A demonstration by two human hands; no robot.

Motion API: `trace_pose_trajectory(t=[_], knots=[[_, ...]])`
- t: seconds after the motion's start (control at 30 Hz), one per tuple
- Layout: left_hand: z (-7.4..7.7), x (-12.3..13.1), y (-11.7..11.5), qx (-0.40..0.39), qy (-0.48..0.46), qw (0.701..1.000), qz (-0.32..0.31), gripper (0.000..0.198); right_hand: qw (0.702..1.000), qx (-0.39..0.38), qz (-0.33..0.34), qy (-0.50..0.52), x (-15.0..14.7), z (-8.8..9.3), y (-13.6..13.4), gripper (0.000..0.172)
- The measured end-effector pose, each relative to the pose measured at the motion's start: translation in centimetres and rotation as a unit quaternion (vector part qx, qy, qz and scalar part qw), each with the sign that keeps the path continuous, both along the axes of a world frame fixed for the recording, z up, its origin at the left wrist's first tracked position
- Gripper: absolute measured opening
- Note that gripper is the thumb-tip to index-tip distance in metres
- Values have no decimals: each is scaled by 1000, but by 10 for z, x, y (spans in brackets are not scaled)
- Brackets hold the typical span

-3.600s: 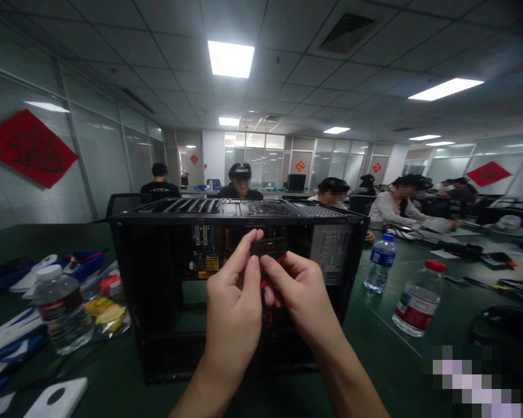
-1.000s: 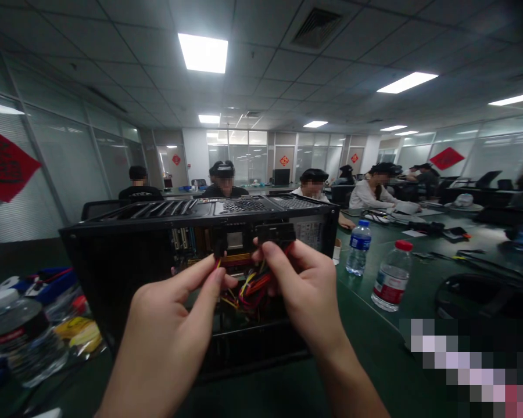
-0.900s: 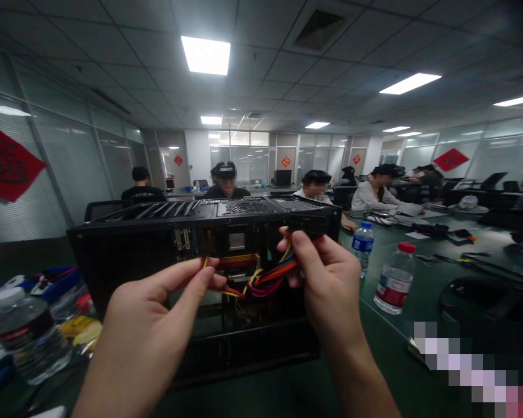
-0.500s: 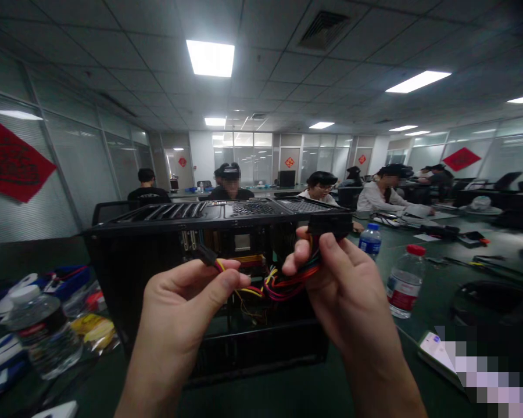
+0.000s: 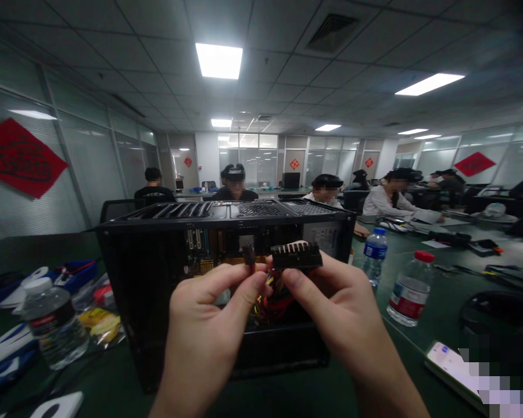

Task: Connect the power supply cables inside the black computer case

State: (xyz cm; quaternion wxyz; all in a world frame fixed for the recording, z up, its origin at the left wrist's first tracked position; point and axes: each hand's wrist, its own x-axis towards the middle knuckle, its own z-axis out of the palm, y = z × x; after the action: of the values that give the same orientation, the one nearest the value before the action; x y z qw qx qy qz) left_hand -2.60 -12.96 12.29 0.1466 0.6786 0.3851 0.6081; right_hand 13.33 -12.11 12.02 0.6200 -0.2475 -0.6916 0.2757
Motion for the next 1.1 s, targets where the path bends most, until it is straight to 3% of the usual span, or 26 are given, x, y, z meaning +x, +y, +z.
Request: trace_pose_trajectory(t=[0.27, 0.43, 0.53, 0.87, 1.1], knots=[[-2, 4, -1, 74, 66, 994, 45, 11, 996, 50, -67, -4, -10, -1, 4, 24], [-6, 2, 0, 158, 112, 976, 101, 11, 991, 77, -107, -7, -21, -3, 3, 23], [-6, 1, -1, 188, 142, 967, 99, 12, 990, 75, -124, 4, -23, -5, 4, 28], [-3, 2, -4, 180, 157, 968, 77, 16, 979, 106, -171, -15, -24, -6, 2, 24], [-1, -3, -5, 157, 184, 968, 66, 19, 982, 93, -166, -23, -26, -9, 3, 24]])
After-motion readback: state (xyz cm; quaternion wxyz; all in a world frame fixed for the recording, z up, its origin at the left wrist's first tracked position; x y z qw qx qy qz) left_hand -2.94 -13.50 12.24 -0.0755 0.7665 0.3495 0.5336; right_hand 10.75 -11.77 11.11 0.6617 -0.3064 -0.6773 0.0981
